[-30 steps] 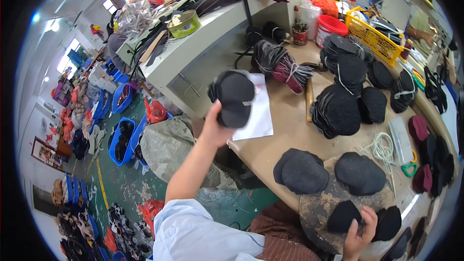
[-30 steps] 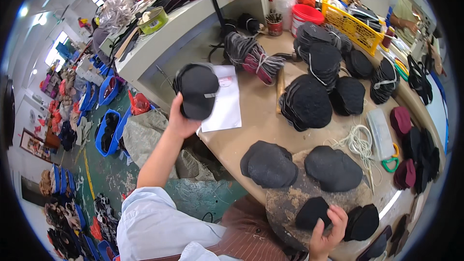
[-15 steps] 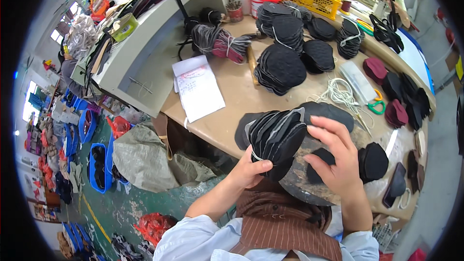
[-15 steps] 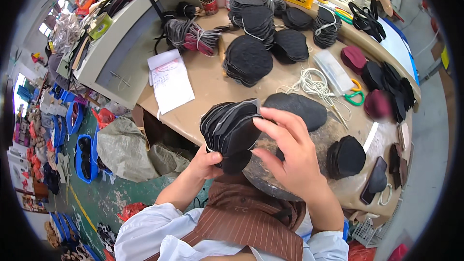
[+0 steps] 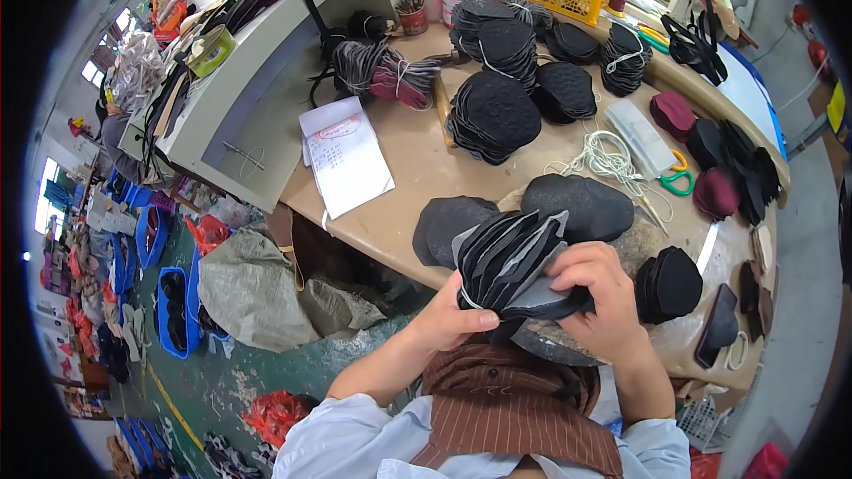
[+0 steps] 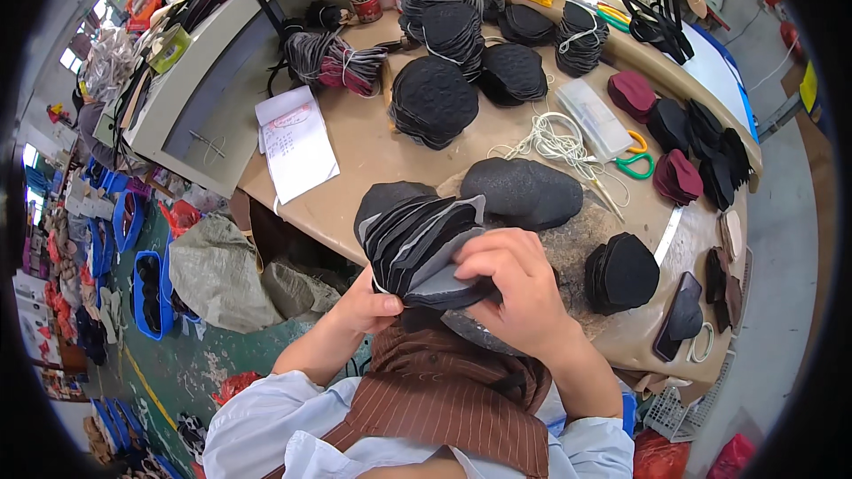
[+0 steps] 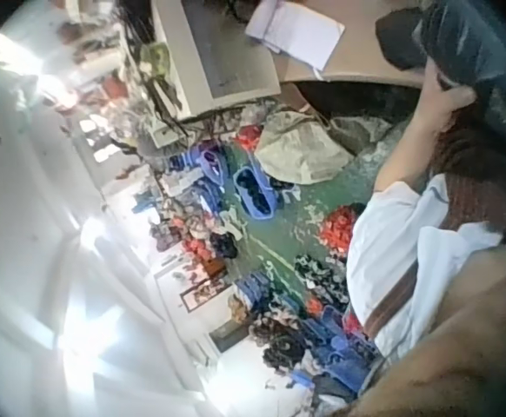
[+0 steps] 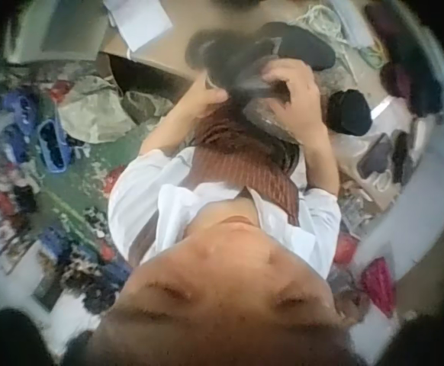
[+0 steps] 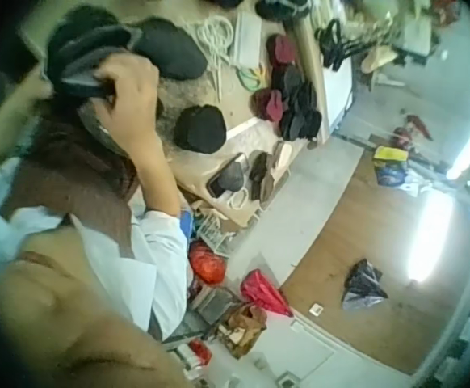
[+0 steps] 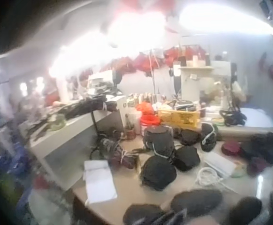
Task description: The person unpacks a red plastic bag and sorts black fabric pieces on a workbench. They use a white marker to mark some pieces and then use scissors to cut a white elastic band. The person continues to handle and stack the fabric pieces.
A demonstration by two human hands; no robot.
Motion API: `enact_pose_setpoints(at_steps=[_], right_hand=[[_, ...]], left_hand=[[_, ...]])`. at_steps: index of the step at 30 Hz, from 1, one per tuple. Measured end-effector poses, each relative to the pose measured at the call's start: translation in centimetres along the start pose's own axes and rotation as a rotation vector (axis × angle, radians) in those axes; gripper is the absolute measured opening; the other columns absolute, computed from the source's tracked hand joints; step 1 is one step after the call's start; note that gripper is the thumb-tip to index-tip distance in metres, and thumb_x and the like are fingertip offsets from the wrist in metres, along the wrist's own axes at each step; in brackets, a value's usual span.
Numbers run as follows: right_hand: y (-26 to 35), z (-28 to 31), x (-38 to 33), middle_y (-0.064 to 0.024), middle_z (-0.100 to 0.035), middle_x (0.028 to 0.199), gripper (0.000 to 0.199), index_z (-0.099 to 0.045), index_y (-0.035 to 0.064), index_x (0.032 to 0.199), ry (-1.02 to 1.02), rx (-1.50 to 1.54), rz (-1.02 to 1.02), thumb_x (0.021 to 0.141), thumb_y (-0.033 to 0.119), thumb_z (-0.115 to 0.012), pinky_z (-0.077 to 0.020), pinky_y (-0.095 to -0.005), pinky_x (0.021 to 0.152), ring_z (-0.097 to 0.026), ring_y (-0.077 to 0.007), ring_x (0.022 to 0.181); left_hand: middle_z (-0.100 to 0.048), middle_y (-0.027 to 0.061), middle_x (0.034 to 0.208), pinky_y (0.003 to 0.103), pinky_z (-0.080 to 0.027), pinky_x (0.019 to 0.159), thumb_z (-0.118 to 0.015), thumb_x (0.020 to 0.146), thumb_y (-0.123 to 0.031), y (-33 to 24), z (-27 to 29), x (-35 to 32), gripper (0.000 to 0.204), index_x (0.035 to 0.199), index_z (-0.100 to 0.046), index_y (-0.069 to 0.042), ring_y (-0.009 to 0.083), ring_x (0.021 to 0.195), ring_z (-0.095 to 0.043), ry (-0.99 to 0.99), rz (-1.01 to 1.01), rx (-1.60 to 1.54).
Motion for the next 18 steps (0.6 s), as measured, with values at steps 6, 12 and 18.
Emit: enact_pose_setpoints(at_steps=[6, 12, 18], right_hand=[[-0.4, 0.5, -0.5, -0.0030, -0.064, 0.088, 0.034, -0.056, 0.0079, 0.088, 0.195, 0.066, -0.095, 0.059, 0.001, -0.071, -0.0418, -0.0375, 0.077, -0.062, -0.0225, 0.085], [1.1, -1.2, -2.1, -0.0108, -0.067, 0.102, 0.032, -0.053, 0.0056, 0.085, 0.108, -0.118, 0.052, 0.058, -0.003, -0.068, -0.0439, -0.0374, 0.086, -0.064, -0.0264, 0.095], [-1.5, 2.9, -4.6, -0.0200, -0.057, 0.111, 0.034, -0.050, 0.0042, 0.108, -0.420, -0.653, -0.753, 0.076, 0.004, -0.063, -0.0464, -0.0402, 0.081, -0.058, -0.0266, 0.095]], left_hand=[[-0.046, 0.0104, 0.130, 0.032, -0.037, 0.101, -0.076, 0.076, -0.021, 0.0, -0.2, -0.2, 0.080, 0.137, -0.029, 0.001, 0.0169, 0.118, -0.046, -0.050, 0.193, 0.107], [-0.047, 0.0108, 0.126, 0.031, -0.037, 0.100, -0.070, 0.083, -0.020, -2.1, -1.9, 1.5, 0.070, 0.136, -0.029, 0.002, 0.0149, 0.116, -0.046, -0.142, 0.063, 0.437], [-0.051, 0.0081, 0.121, 0.028, -0.039, 0.097, -0.069, 0.081, -0.007, -2.9, -1.8, 0.3, 0.066, 0.134, -0.030, 0.001, 0.0122, 0.111, -0.049, -0.008, 0.060, 0.577]])
Point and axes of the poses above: each hand's wrist, its own x-axis towards the middle knuckle, its own z-axis out of the back of the hand, y = z × x, the point moved 2 cm from there along x, towards the middle knuckle
